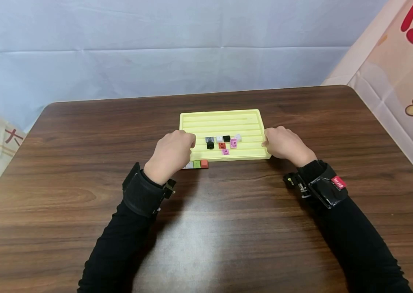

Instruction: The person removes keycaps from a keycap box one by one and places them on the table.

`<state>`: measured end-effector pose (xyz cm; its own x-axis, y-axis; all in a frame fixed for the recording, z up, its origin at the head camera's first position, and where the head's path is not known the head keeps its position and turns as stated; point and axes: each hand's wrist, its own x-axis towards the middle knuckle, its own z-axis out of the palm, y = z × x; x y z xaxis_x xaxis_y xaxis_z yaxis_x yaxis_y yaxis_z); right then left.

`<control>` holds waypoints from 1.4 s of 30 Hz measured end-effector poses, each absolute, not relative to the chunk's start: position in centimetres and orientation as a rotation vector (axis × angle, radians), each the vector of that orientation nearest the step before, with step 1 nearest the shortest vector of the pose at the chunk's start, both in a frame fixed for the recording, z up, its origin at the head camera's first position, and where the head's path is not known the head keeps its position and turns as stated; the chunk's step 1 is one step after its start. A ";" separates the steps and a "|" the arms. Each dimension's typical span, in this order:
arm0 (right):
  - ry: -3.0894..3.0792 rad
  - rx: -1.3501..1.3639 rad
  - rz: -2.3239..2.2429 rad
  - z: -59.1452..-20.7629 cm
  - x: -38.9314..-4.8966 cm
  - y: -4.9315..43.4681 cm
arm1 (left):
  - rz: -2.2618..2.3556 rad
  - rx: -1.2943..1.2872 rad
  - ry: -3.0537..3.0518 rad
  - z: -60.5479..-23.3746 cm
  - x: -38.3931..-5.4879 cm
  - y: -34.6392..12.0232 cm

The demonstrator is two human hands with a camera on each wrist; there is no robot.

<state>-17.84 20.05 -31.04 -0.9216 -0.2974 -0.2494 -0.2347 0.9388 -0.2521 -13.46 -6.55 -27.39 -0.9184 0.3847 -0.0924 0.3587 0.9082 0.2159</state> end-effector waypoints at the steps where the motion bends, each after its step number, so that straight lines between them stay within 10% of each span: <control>1: 2.809 -0.392 -0.317 -31.0 -17.8 20.0 | 0.296 0.569 2.934 -27.4 -13.5 -6.5; 42: 2.830 -0.419 -0.310 -30.9 -17.7 20.1 | 0.430 0.640 2.835 -28.2 -15.5 -4.1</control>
<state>-17.74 20.15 -30.89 -0.9237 -0.3096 -0.2256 -0.2535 0.9355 -0.2462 -15.50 -4.12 -28.16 -0.8853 0.4460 -0.1319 0.3867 0.8635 0.3237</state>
